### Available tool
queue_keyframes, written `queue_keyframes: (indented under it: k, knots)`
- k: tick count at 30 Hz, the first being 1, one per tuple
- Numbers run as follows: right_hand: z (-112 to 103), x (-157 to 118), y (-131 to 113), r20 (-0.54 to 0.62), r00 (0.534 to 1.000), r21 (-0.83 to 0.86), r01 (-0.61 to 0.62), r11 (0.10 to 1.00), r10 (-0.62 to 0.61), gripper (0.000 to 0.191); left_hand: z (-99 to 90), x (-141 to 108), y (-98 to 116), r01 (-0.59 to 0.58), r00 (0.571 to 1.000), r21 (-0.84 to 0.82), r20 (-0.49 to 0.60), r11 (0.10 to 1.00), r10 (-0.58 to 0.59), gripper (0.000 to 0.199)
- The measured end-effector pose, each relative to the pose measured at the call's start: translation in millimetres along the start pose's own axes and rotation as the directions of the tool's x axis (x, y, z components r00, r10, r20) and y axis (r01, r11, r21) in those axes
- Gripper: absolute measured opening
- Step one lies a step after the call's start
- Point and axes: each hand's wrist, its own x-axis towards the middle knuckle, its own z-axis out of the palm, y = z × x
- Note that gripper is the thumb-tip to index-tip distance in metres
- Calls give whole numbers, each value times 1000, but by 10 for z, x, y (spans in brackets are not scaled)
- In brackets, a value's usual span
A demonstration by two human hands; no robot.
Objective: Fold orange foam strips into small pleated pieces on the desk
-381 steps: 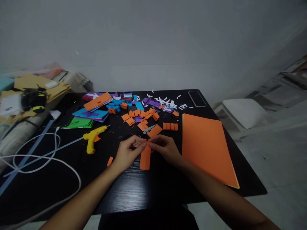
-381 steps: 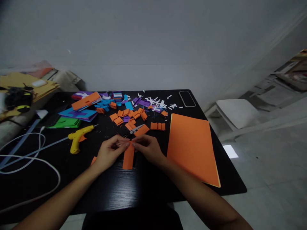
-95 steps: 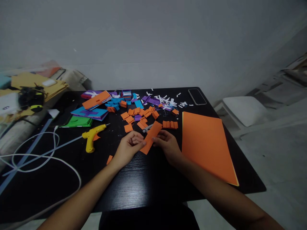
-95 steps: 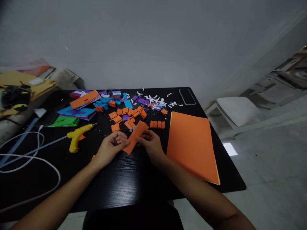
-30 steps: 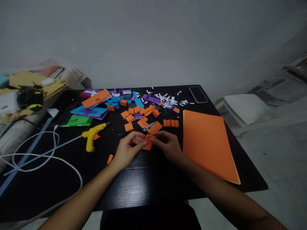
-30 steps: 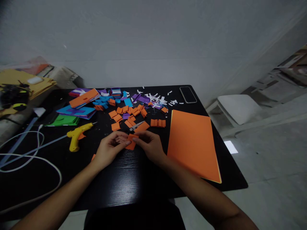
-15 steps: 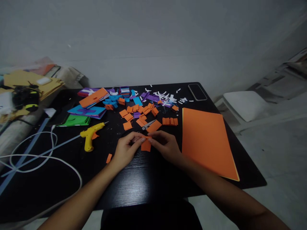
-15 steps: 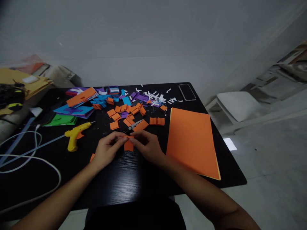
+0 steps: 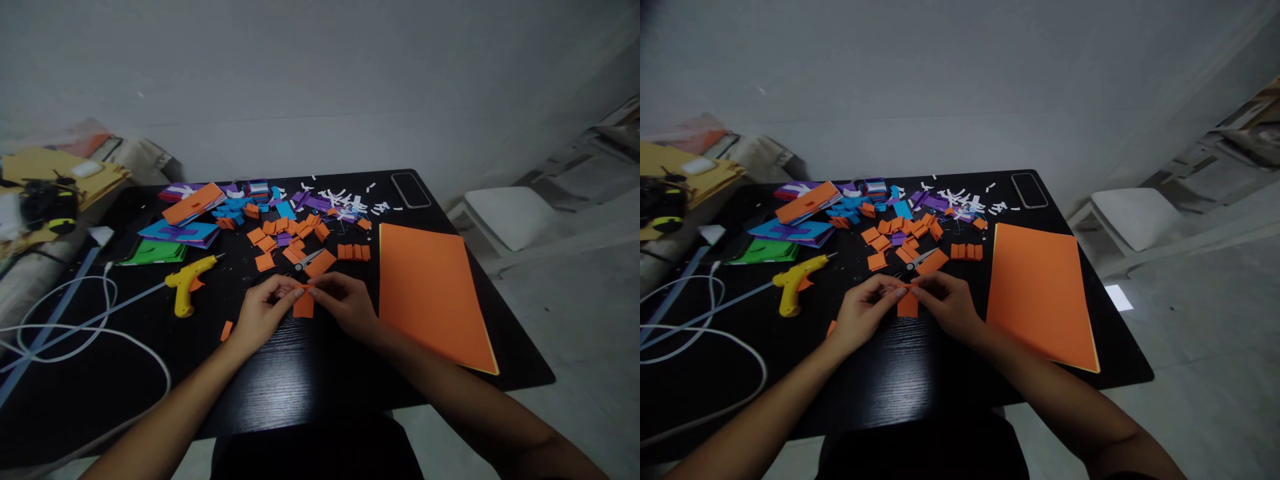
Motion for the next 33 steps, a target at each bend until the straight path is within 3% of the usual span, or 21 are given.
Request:
queue_keyframes:
  k: [33]
  knots:
    - [-2, -4, 11, 30, 999, -67, 14, 998, -12, 14, -20, -23, -8, -76, 997, 168, 4, 983, 76, 18]
